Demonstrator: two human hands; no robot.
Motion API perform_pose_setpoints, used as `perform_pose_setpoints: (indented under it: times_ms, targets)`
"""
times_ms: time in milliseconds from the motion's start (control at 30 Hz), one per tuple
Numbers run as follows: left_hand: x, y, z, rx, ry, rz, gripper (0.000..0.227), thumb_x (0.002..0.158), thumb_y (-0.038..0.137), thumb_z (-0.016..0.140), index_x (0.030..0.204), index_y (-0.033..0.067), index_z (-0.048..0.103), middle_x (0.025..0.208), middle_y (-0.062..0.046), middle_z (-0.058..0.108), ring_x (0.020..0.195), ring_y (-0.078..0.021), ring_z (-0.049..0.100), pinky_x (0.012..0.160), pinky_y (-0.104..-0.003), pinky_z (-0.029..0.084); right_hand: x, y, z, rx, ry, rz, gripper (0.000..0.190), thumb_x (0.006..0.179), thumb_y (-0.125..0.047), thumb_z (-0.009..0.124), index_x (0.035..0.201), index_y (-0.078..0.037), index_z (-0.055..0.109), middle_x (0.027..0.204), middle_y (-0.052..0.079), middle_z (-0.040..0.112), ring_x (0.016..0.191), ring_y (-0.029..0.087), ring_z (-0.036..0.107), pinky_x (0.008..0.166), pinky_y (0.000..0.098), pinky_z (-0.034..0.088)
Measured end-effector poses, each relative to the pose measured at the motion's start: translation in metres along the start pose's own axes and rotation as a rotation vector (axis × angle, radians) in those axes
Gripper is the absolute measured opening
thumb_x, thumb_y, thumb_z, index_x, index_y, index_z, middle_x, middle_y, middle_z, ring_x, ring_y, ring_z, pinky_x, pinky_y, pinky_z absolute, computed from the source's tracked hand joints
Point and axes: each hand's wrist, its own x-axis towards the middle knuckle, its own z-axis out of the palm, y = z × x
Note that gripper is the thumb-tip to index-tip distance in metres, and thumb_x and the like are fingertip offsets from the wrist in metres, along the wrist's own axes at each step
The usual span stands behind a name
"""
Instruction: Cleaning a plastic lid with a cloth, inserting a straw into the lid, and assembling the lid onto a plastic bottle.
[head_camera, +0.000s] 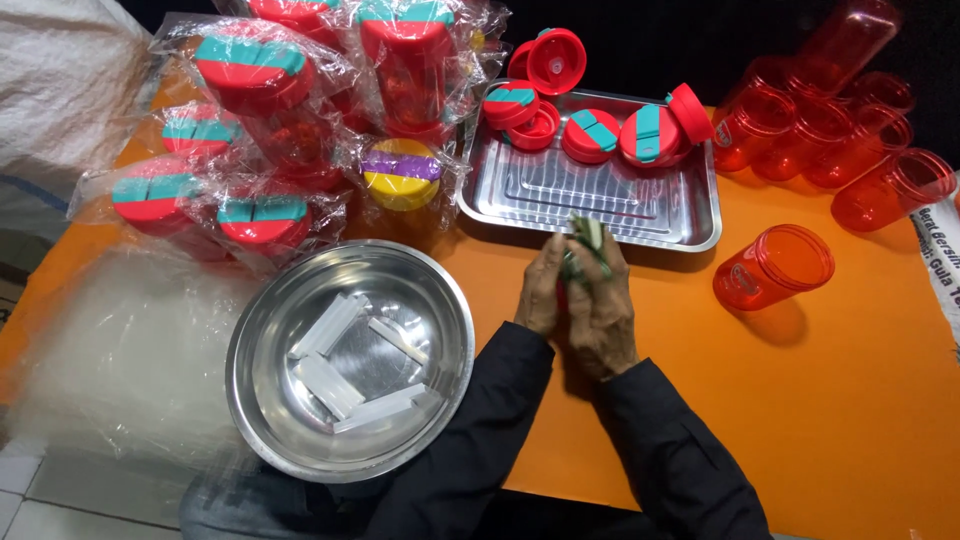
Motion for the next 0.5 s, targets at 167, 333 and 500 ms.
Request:
perform_pose_setpoints:
  times_ms: [167, 333, 500]
  targets:
    - [0.009, -0.054, -0.007, 0.145, -0.038, -0.013, 0.041, 0.102, 0.054, 0.05, 0.107, 0.0185, 0.069, 0.074, -0.003, 0.061, 0.081, -0.0152, 0.06, 0.085, -0.035, 0.052, -0.003, 0.021, -0.004, 0.195, -0.016, 0.308, 0.036, 0.112, -0.019, 0.038, 0.133, -0.001, 0.061, 0.132, 0.028, 0.058, 0.123, 0.044, 0.058, 0.108, 0.0506, 0.044]
    - [0.0, -0.043, -0.002, 0.03, 0.011, -0.019, 0.057, 0.106, 0.06, 0.032, 0.127, 0.0151, 0.061, 0.091, -0.013, 0.062, 0.094, -0.0244, 0.062, 0.097, -0.042, 0.048, -0.019, 0.036, 0.002, 0.288, -0.066, 0.651, 0.044, 0.112, -0.032, 0.034, 0.141, -0.006, 0.056, 0.126, 0.026, 0.063, 0.115, 0.037, 0.062, 0.103, 0.0548, 0.043]
    - [0.008, -0.067, -0.019, 0.111, 0.24, -0.093, 0.074, 0.107, 0.061, 0.018, 0.149, 0.0025, 0.039, 0.136, -0.035, 0.052, 0.133, -0.0456, 0.049, 0.117, -0.052, 0.032, -0.046, 0.039, 0.01, 0.193, -0.11, 0.766, 0.042, 0.111, -0.034, 0.042, 0.14, -0.012, 0.061, 0.122, 0.024, 0.068, 0.115, 0.037, 0.065, 0.099, 0.0513, 0.048]
